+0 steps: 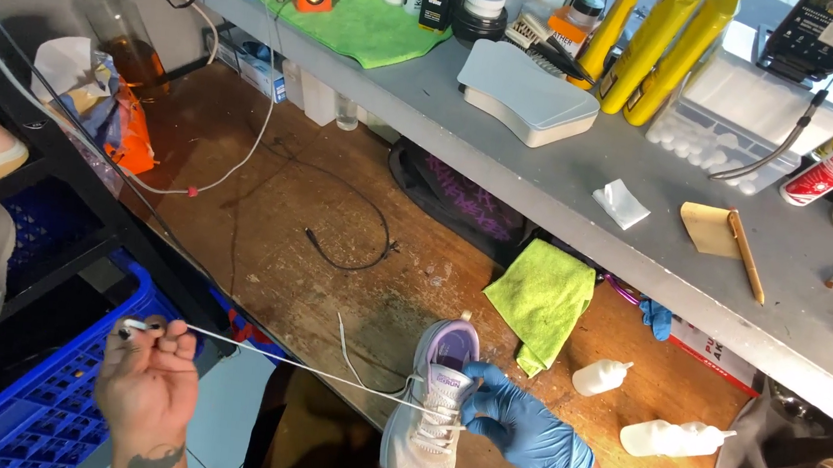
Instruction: Threading laces through the eyelets of a sneaker at a repair bench.
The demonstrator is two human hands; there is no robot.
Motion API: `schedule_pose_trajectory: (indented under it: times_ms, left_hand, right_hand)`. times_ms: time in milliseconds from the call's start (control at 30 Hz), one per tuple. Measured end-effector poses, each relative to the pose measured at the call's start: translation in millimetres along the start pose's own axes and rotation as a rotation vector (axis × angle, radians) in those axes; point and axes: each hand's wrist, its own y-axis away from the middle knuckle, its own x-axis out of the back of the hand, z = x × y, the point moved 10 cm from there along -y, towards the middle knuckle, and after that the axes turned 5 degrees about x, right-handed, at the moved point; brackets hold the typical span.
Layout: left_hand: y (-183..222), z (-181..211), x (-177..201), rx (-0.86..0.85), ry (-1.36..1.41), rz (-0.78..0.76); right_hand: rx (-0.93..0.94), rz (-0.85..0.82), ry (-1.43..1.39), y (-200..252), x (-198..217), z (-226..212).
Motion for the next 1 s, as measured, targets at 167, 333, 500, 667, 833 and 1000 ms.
schedule_pose_trajectory:
  times_ms: [167, 333, 500, 667, 833, 1000]
  left_hand:
    - [12, 13, -3, -0.033, -0.389, 0.124]
    - [30, 56, -25, -0.284, -0.463, 0.361]
    - [35, 63, -24, -0.326, -0.505, 0.392]
    - [35, 65, -50, -0.290, -0.363, 0.017]
    - [57, 84, -73, -0.334, -0.364, 0.030]
    - [57, 89, -77, -0.348, -0.358, 0.079]
  right_hand:
    - [0.046, -0.012, 0.089, -1, 2, -24]
    - [-0.018, 0.103, 0.095, 15, -9, 19]
    - [-0.005, 0.140, 0.143, 10, -6, 8]
    - [0.036, 0.171, 0.134, 6, 0, -7]
    - [0.047, 0.204, 0.144, 6, -5, 0]
    - [0.027, 0.233, 0.171, 9, -7, 11]
